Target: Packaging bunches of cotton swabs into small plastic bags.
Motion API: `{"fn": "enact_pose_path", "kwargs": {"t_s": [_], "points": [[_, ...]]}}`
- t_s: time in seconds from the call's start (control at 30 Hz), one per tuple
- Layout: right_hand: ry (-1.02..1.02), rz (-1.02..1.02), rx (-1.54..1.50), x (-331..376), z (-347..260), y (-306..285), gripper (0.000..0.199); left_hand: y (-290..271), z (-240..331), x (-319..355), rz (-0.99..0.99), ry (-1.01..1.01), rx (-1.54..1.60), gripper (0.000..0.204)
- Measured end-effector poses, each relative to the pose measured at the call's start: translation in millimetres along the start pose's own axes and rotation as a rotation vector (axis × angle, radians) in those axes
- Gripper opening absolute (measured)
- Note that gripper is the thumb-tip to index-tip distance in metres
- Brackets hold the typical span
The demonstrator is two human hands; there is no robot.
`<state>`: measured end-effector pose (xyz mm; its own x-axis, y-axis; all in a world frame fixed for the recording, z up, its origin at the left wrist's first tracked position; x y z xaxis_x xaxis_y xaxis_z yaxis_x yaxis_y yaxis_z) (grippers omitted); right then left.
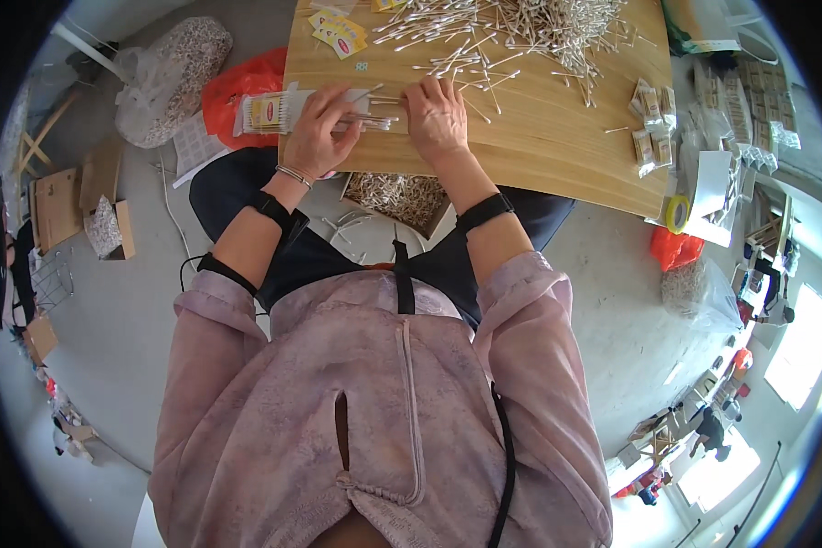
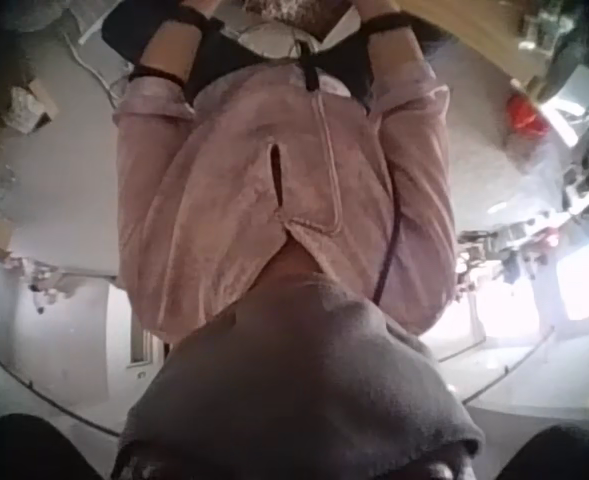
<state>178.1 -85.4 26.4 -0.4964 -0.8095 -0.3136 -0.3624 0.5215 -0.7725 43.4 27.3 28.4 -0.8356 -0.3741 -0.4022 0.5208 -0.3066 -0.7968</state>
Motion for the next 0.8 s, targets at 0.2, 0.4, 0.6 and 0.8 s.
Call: {"fn": "enact_pose_path", "kwargs": {"t_s": [0.2, 0.4, 0.6, 0.8], "points": [[-0.029, -0.048, -0.012, -3.2, -4.9, 4.2, 0.011, -2.5, 1.2, -1.9, 0.012, -0.024, 0.031, 0.036], [-0.062, -0.071, 0.01, -12.0, -22.8, 16.0, 0.01, -2.3, 1.3, -2.4, -0.016, -0.041, -0.002, 0.044], [-0.132, -0.157, 0.117, -12.3, -19.9, 19.2, 0.012, -4.0, 2.8, -4.0, -0.026, -0.035, 0.014, 0.046], [-0.183, -0.161, 0.036, -13.5, -27.5, 17.6, 0.012, -3.1, 3.2, -6.8, -0.067, 0.023, 0.006, 0.043]]}}
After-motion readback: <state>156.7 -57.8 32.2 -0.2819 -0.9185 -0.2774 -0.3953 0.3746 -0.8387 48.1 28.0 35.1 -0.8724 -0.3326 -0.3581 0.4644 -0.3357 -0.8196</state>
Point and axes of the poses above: each hand's wrist, its own x-axis away from the middle knuckle, its own y-axis out of the palm, z = x × y, the point moved 6 cm from there along -x, towards the middle knuckle, and after that the axes turned 11 degrees about -x, right-handed, at the moved point
